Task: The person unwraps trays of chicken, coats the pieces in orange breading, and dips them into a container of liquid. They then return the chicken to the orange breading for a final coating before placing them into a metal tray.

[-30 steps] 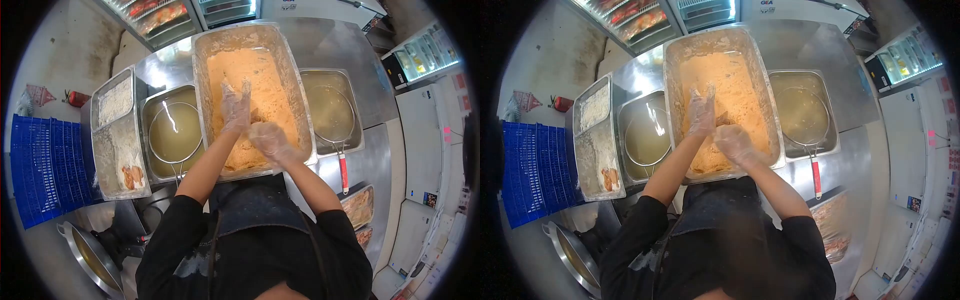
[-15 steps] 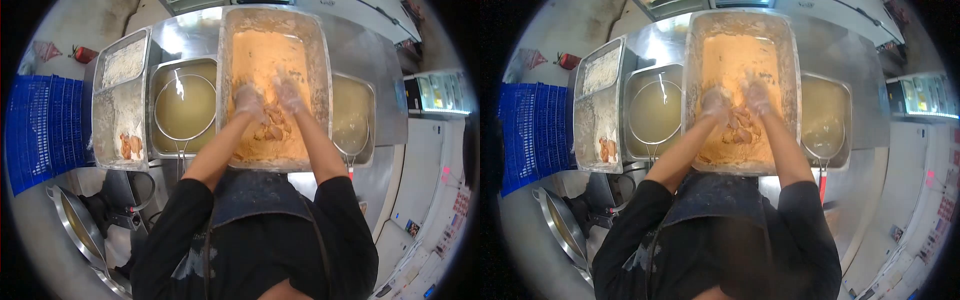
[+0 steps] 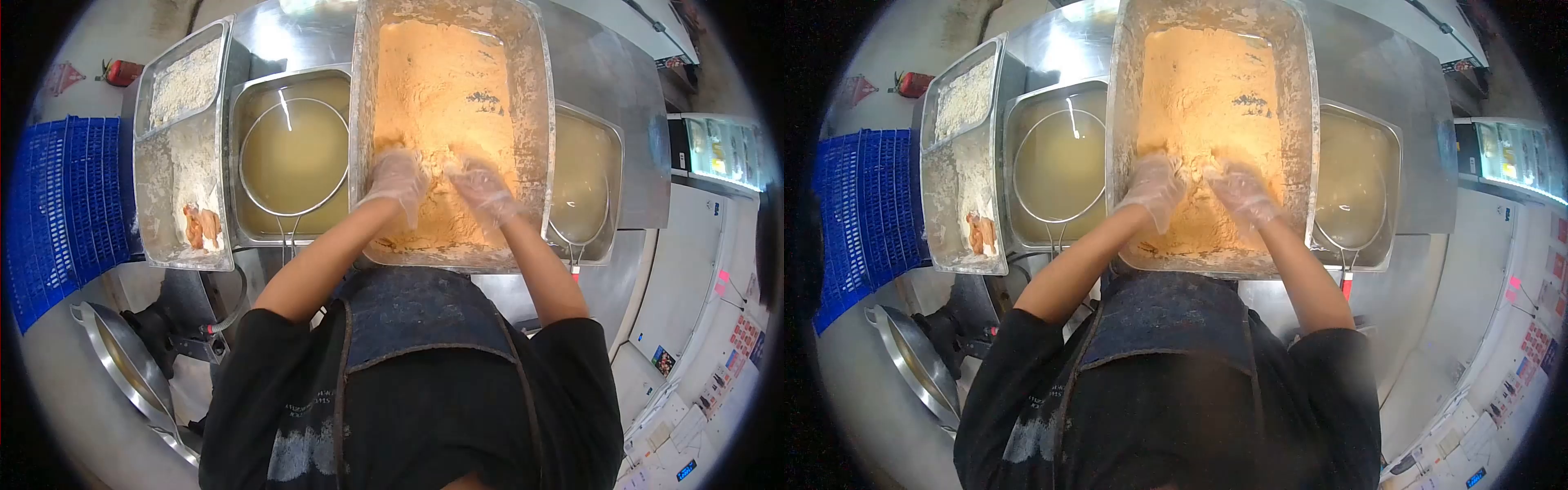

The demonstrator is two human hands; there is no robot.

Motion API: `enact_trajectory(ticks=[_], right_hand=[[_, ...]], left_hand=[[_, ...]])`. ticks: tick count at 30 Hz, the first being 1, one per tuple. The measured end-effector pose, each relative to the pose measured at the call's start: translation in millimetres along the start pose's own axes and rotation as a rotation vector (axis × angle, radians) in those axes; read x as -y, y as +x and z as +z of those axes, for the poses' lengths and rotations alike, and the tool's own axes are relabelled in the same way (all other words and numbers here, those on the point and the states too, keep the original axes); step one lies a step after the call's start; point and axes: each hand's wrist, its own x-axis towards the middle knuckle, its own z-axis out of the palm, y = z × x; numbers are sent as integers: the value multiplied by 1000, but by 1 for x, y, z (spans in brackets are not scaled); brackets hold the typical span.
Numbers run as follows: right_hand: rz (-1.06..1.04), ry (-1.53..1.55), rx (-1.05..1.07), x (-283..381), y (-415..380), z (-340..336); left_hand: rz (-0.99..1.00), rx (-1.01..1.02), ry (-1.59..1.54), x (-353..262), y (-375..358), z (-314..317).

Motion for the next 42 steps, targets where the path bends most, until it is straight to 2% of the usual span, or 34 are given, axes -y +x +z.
enact_trajectory(ticks=[1,3,4,5,6,7,9,10,12,13,15,16,18,19,21,22,24,25,26,29,30,32,33,35,36,38,39,41,42], right_hand=[[-3,1,5,-2,-1,13],[149,894,-71,-4,-13,35],[150,895,-75,7,-19,30],[300,1194,-54,25,-26,18],[454,1493,-27,35,-29,12],[452,1496,-28,33,-23,12],[229,1601,-74,26,-14,17],[230,1603,-75,25,-19,10],[254,1821,-101,21,-38,-14],[258,1819,-101,13,-41,-8],[-173,1826,-619,-4,-53,13],[-171,1825,-622,-6,-61,8],[11,1602,-606,-6,-79,-14],[11,1602,-608,-5,-75,-29],[476,455,-190,-2,-55,-58],[471,450,-195,-9,-45,-40],[170,392,-221,-43,0,40],[148,458,-218,-60,25,81],[128,527,-217,-70,42,104],[475,1324,53,33,-43,-7],[468,1322,45,31,-40,-4],[450,1759,157,25,-29,8],[443,1758,146,22,-26,9],[231,1941,-61,21,-25,14],[233,1943,-66,12,-20,21],[227,1731,-403,-10,-17,32],[231,1732,-403,-17,-16,31],[176,723,-545,-20,-23,5],[177,723,-547,-22,-25,-2]], left_hand=[[-3,5,-1,-2,-10,-1],[-171,-63,-430,-7,-34,-7],[-167,-64,-428,-1,-24,25],[-161,-21,-514,9,-6,88],[-157,25,-599,14,3,122],[-156,25,-596,11,-2,97],[-389,207,-956,-11,-28,-9],[-388,208,-955,-16,-31,-44],[-576,178,-1132,-21,-28,-88],[-576,181,-1135,-19,-30,-86],[-86,32,-1494,-6,-37,-73],[-84,34,-1494,2,-37,-68],[146,32,-1648,16,-30,-56],[148,33,-1647,18,-13,-42],[-42,-114,-170,17,28,-17],[-47,-122,-171,10,19,-26],[-209,204,-495,-7,-17,-51],[-219,193,-498,-8,-27,-44],[-78,148,-325,-9,-35,-29],[346,16,206,-12,-42,8],[344,7,210,-13,-40,-4],[-338,233,-925,-19,-38,-35],[-330,225,-924,-23,-32,-36],[-343,71,-1471,-30,-23,-28],[-339,74,-1471,-30,-13,-14],[17,-359,-1470,-30,6,12],[16,-355,-1472,-27,9,15],[36,-294,-1220,-14,-3,-21],[37,-294,-1219,-7,-6,-36]])
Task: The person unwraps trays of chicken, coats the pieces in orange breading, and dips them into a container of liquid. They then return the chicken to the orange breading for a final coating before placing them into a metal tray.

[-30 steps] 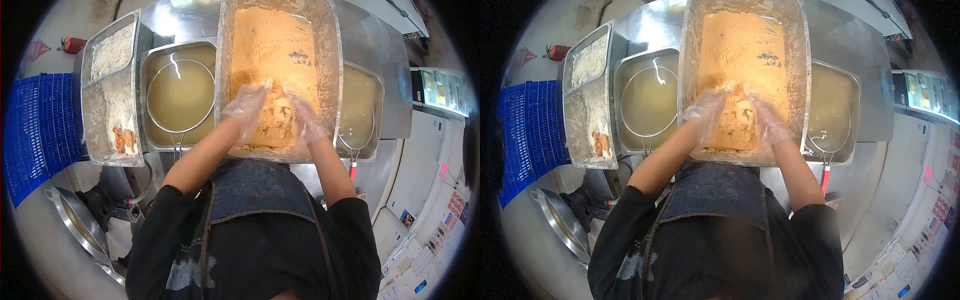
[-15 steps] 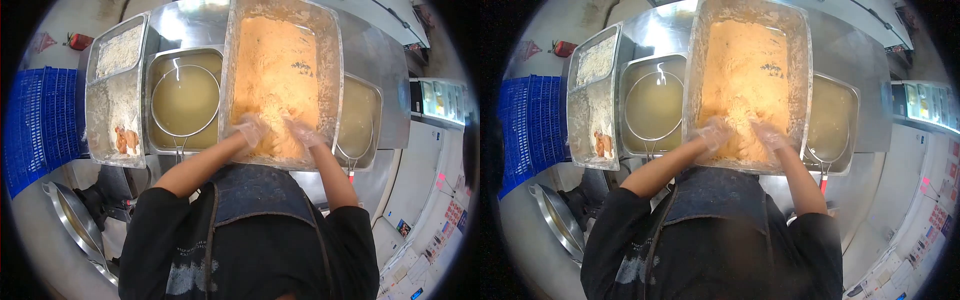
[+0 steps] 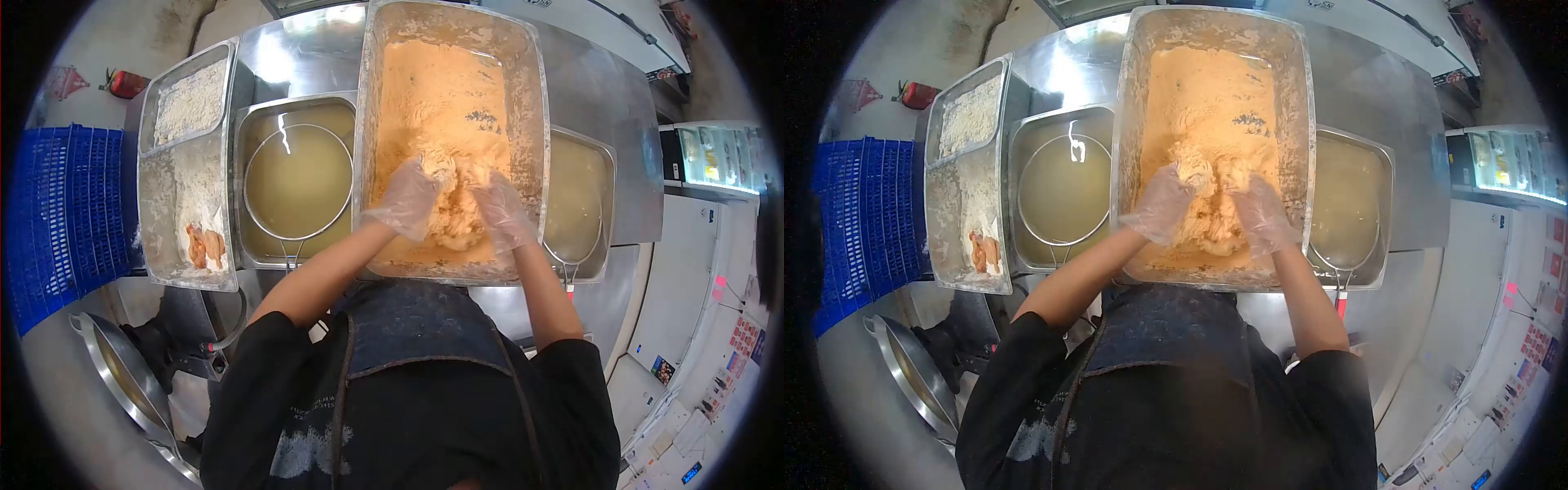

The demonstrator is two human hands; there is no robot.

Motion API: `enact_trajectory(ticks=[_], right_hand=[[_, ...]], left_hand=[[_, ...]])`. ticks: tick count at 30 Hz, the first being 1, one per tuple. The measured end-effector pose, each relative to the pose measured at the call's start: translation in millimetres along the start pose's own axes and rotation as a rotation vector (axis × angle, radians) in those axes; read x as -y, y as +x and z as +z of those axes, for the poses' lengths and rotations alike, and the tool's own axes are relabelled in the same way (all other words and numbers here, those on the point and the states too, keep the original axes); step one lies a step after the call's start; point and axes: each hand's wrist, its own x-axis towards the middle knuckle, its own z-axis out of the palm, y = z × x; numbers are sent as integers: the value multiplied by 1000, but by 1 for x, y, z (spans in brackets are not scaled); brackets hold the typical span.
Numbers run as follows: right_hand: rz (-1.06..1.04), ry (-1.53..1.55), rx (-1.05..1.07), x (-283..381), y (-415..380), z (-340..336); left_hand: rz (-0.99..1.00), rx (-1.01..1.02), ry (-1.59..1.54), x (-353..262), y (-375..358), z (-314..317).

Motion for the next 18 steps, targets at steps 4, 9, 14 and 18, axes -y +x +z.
enact_trajectory(ticks=[4,9,14,18], right_hand=[[-576,-340,-193,-35,44,6],[248,-361,271,67,65,-5],[-288,-569,370,67,20,37],[-320,-689,326,37,-9,18]], left_hand=[[-66,405,724,-38,8,-34],[239,-151,1017,-14,40,-18],[40,617,1166,3,69,-15],[57,755,1253,5,5,-12]])
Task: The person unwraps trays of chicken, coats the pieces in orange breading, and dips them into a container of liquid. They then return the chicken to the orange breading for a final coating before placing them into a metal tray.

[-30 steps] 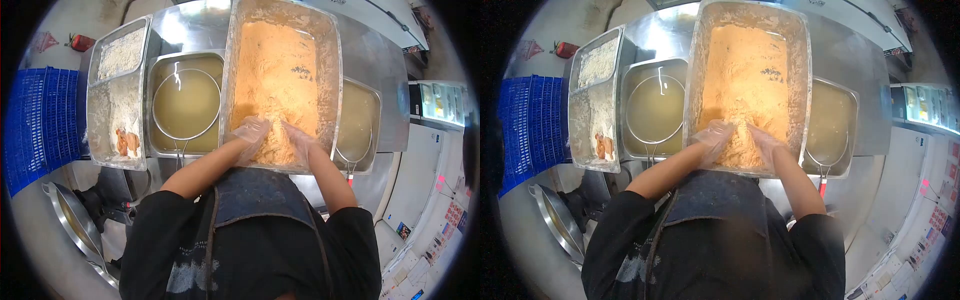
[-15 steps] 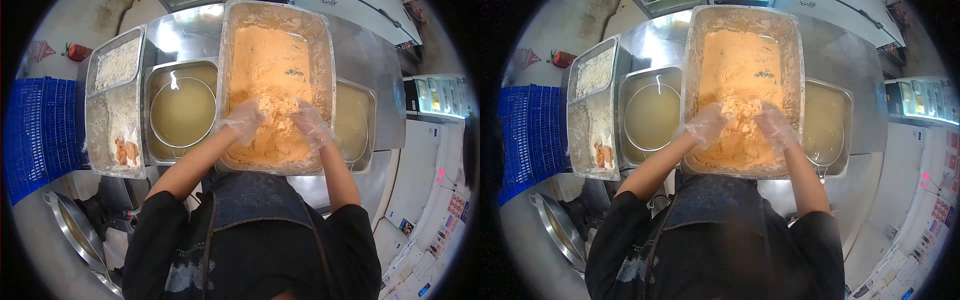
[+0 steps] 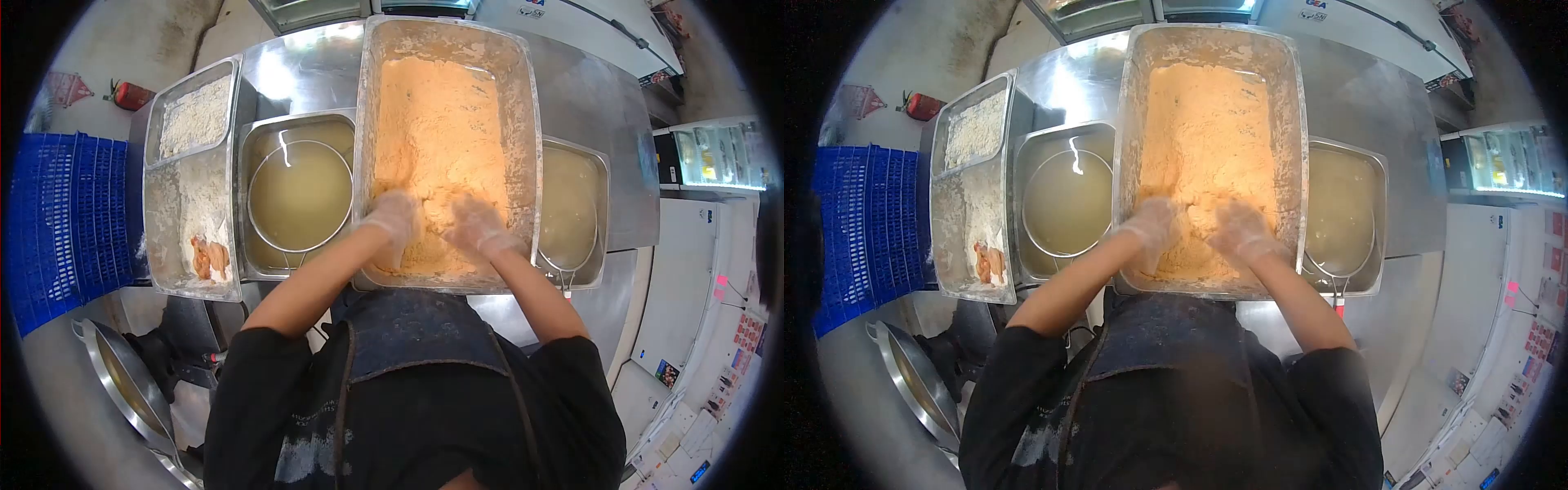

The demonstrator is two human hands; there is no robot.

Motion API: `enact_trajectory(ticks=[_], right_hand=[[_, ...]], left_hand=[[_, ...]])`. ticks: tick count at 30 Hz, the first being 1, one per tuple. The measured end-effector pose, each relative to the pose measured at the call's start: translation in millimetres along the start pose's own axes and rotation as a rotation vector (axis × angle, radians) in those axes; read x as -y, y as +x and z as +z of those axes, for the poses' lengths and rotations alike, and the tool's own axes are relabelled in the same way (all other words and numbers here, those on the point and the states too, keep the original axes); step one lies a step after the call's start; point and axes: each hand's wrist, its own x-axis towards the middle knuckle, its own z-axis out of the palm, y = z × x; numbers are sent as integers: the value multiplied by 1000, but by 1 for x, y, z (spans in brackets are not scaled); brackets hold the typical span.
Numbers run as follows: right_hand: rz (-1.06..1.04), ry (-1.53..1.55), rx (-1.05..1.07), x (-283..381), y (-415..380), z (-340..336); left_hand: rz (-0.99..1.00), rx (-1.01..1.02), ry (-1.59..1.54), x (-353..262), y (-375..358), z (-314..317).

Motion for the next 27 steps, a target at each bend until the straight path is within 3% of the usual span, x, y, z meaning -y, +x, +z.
enact_trajectory(ticks=[1,3,4,6,7,8,9,11,12,15,17,18,20,22,24,25,27], right_hand=[[34,41,1,-11,-9,15],[64,85,7,-22,-9,33],[109,186,125,-26,-4,37],[145,279,246,-38,5,50],[131,606,293,-46,10,60],[117,935,339,-50,13,67],[112,927,344,-50,14,69],[203,1407,380,-45,15,69],[205,1402,390,-41,13,71],[219,1583,242,-13,1,47],[190,1716,-120,2,-11,24],[197,1720,-123,-14,-7,36],[-58,995,-312,-60,3,68],[-10,872,-277,-60,-5,62],[50,621,-195,-52,-13,40],[74,495,-157,-47,-14,27],[100,373,-117,-39,-13,7]], left_hand=[[-3,2,-1,-4,-3,24],[-23,-457,-214,-2,5,80],[-28,-456,-216,-7,-6,62],[-206,-204,-578,-28,-37,2],[-212,-208,-583,-29,-27,10],[-308,-241,-848,-27,-10,26],[-403,-275,-1114,-26,2,34],[-446,-356,-1124,-28,13,31],[-486,-423,-1125,-29,15,33],[-347,-592,-1228,-22,34,61],[-307,-615,-1131,-26,14,37],[-264,-645,-1031,-28,1,18],[-237,-563,-1168,-31,-20,-14],[-208,-474,-1305,-25,-17,-14],[-88,-653,-905,-12,4,9],[-86,-653,-902,-9,8,8],[-214,-686,-747,-9,13,8]])
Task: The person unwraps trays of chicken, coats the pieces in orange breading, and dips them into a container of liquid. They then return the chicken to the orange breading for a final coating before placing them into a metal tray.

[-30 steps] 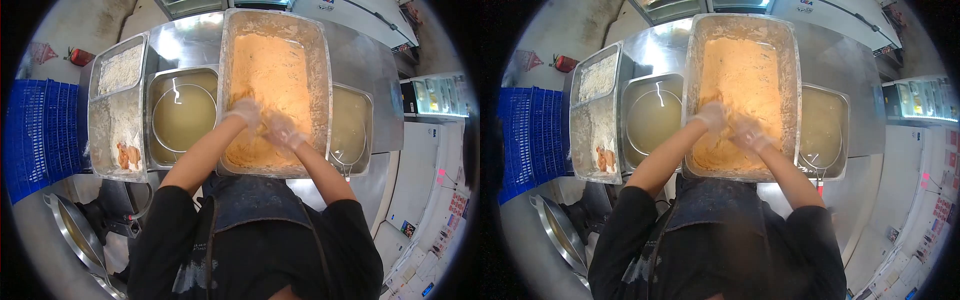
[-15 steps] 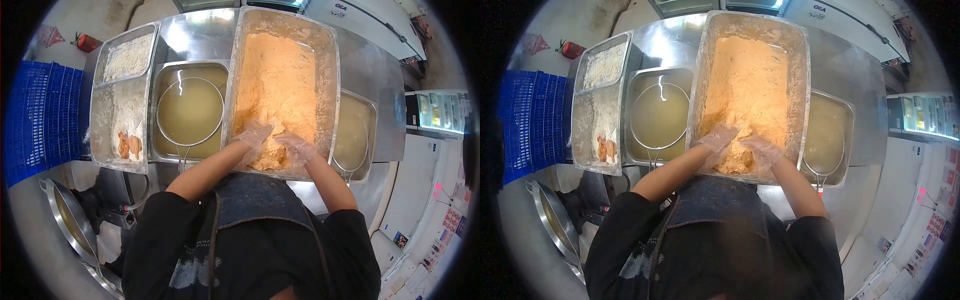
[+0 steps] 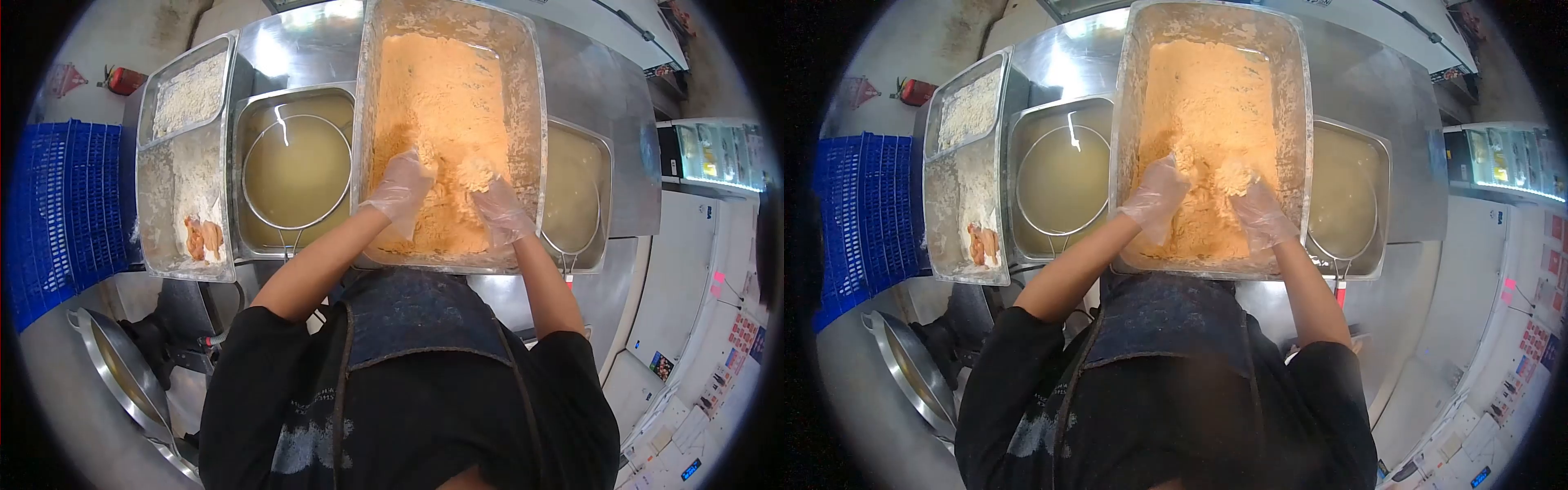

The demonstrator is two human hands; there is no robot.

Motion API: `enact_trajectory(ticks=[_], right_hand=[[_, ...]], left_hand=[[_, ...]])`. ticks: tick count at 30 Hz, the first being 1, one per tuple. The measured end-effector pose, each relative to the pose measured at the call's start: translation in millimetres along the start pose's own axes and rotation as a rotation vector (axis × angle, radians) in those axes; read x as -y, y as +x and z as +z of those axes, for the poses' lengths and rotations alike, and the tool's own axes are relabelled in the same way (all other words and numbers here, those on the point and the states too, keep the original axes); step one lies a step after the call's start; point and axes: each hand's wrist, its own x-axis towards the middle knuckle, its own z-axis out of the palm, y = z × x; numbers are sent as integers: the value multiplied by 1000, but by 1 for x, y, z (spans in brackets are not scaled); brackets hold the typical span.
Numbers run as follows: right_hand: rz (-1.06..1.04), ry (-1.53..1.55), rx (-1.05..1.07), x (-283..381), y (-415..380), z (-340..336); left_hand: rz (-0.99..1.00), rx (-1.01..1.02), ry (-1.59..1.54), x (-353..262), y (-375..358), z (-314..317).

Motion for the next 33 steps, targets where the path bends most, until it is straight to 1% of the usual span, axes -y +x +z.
enact_trajectory(ticks=[1,2,3,4,5,6,7,8,9,10,11,12,13,14,15,16,17,18,19,20,21,22,23,24,25,26,27,28,29,30,32,33], right_hand=[[109,-50,110,7,3,-8],[216,-101,220,10,4,-12],[216,-101,219,-7,6,0],[61,-240,-25,-37,10,21],[-97,-376,-268,-38,10,24],[-101,-375,-267,-38,8,27],[54,-385,-9,-9,-2,13],[207,-391,252,7,-9,7],[203,-392,254,-3,-9,26],[166,-305,308,-20,1,55],[135,-215,364,-29,7,71],[127,-218,364,-11,6,55],[42,-107,452,23,-1,25],[-40,4,539,41,-5,9],[-42,4,536,31,-9,21],[127,618,399,12,-14,47],[294,1224,227,-3,-16,66],[292,1220,224,-10,-14,76],[319,1308,151,-11,-11,81],[347,1395,81,-14,-10,84],[348,1391,84,-20,-3,82],[153,776,171,-21,6,71],[-36,159,237,-18,9,62],[-35,159,235,-14,6,57],[115,212,-6,-5,1,51],[265,263,-244,3,-3,45],[262,261,-241,4,-5,36],[204,232,-171,2,-6,24],[141,201,-102,8,-5,11],[126,195,-99,18,-6,-2],[-5,232,-152,44,-11,-27],[-96,305,-276,32,-6,-18]], left_hand=[[1,3,1,0,-4,-7],[113,178,210,1,-10,-20],[226,351,420,0,-17,-28],[225,349,422,-1,-21,-28],[262,385,574,1,-26,-26],[297,421,725,3,-32,-24],[293,418,727,4,-39,-21],[120,321,490,5,-46,-15],[-49,223,252,6,-51,-7],[-56,209,252,8,-51,6],[-156,195,165,10,-49,25],[-254,181,79,14,-47,39],[-256,176,79,18,-38,45],[-76,315,272,23,-23,48],[109,452,466,24,-15,49],[115,448,469,20,-14,48],[106,367,431,13,-15,45],[93,287,389,9,-17,44],[93,283,386,8,-18,44],[77,100,256,7,-21,44],[61,-81,124,7,-22,45],[59,-80,122,13,-19,45],[144,21,301,21,-14,44],[231,120,481,28,-10,43],[231,117,481,19,-13,28],[84,27,266,-3,-23,3],[-63,-65,49,-20,-29,-18],[-67,-74,47,-26,-28,-32],[-19,40,189,-30,-23,-45],[26,151,332,-31,-19,-54],[38,114,318,-36,-15,-63],[55,82,306,-40,-10,-67]])
